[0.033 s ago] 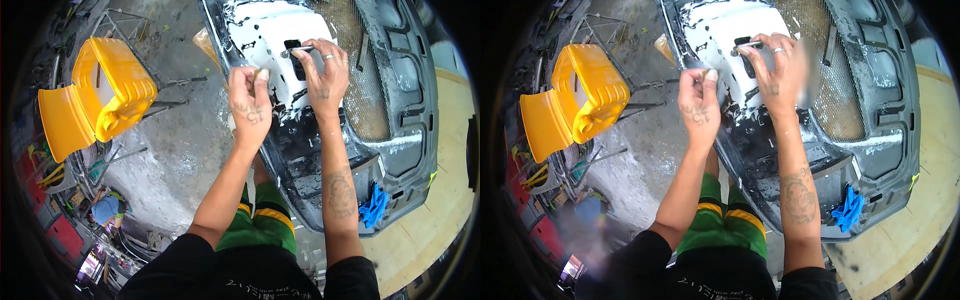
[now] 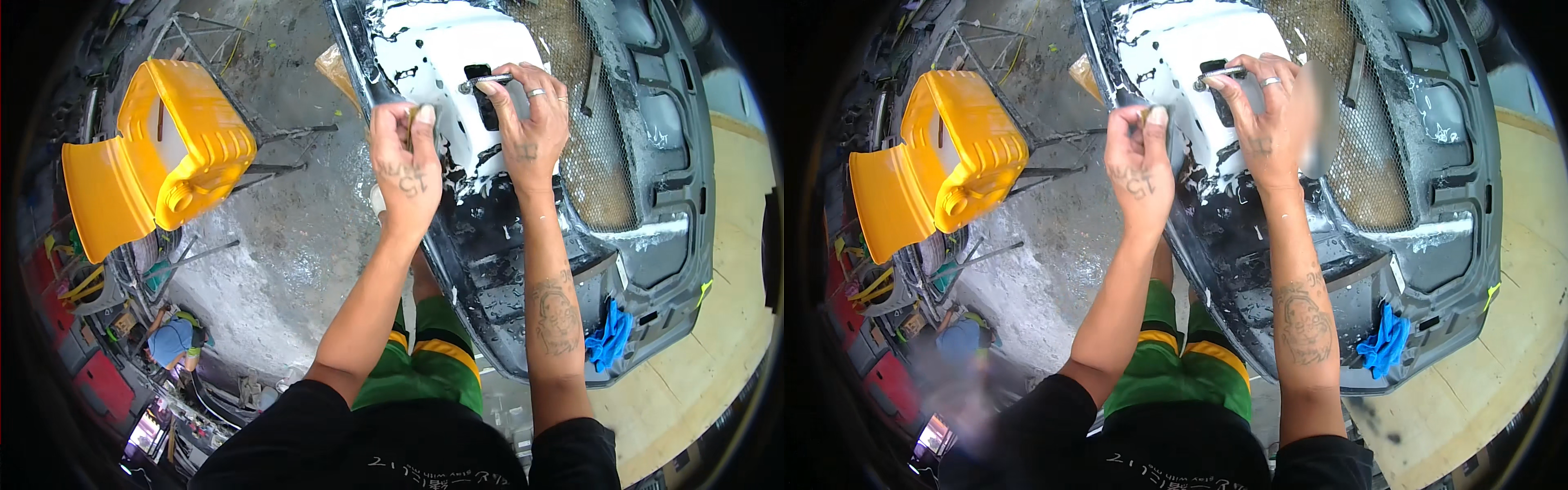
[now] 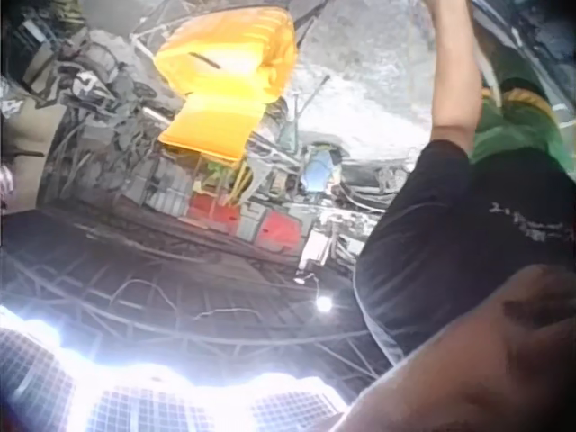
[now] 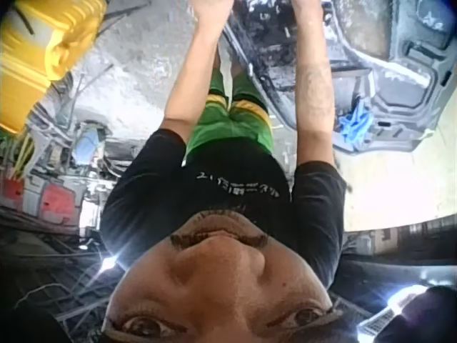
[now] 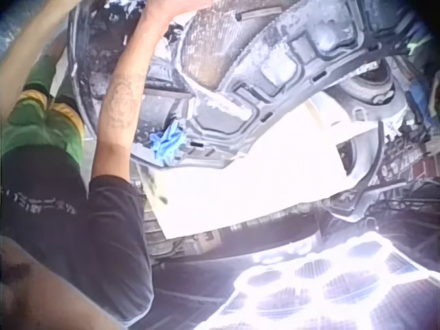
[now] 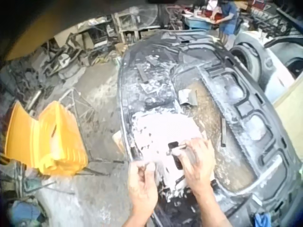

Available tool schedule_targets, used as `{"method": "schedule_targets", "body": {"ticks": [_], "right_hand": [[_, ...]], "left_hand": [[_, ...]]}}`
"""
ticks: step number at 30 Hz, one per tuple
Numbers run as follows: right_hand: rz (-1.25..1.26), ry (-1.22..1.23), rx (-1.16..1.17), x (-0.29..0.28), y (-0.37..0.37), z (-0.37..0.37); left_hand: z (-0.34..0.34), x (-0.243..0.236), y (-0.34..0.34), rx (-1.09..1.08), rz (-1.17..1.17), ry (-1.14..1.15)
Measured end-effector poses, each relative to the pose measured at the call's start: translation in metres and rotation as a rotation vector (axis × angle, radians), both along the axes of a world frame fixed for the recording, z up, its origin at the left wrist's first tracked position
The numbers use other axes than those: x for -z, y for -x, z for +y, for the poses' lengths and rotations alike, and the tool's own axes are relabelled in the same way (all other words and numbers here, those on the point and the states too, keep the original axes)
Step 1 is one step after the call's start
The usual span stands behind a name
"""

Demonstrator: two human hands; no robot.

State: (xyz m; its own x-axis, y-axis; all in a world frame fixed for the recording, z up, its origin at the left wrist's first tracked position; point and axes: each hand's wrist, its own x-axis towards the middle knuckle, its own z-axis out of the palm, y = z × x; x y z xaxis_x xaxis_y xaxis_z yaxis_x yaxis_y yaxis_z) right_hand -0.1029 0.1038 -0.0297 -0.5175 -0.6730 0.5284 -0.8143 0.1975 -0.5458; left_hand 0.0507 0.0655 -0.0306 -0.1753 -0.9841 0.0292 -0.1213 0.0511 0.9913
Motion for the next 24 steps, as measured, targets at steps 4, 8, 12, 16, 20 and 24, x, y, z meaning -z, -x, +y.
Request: {"method": "schedule_targets", "body": {"ticks": [4,8,12,16,20,24], "right_hand": [[-0.008,-0.023,0.010,-0.002,-0.002,-0.001],[-0.039,-0.055,-0.002,-0.005,-0.004,0.002],[-0.032,-0.058,-0.028,-0.005,-0.003,0.005],[-0.043,-0.029,-0.046,-0.007,0.001,0.003],[-0.037,-0.052,-0.049,-0.005,0.002,0.001],[-0.061,-0.047,-0.047,-0.009,0.002,0.002]], "left_hand": [[-0.008,0.001,0.007,0.006,0.052,-0.086],[-0.017,0.000,0.027,0.007,-0.253,0.361],[-0.043,-0.001,0.039,0.011,-0.219,0.512],[-0.037,-0.007,0.027,0.137,-0.219,0.462],[-0.035,-0.003,0.028,0.104,-0.230,0.403],[-0.047,-0.008,0.032,0.122,-0.233,0.478]]}}
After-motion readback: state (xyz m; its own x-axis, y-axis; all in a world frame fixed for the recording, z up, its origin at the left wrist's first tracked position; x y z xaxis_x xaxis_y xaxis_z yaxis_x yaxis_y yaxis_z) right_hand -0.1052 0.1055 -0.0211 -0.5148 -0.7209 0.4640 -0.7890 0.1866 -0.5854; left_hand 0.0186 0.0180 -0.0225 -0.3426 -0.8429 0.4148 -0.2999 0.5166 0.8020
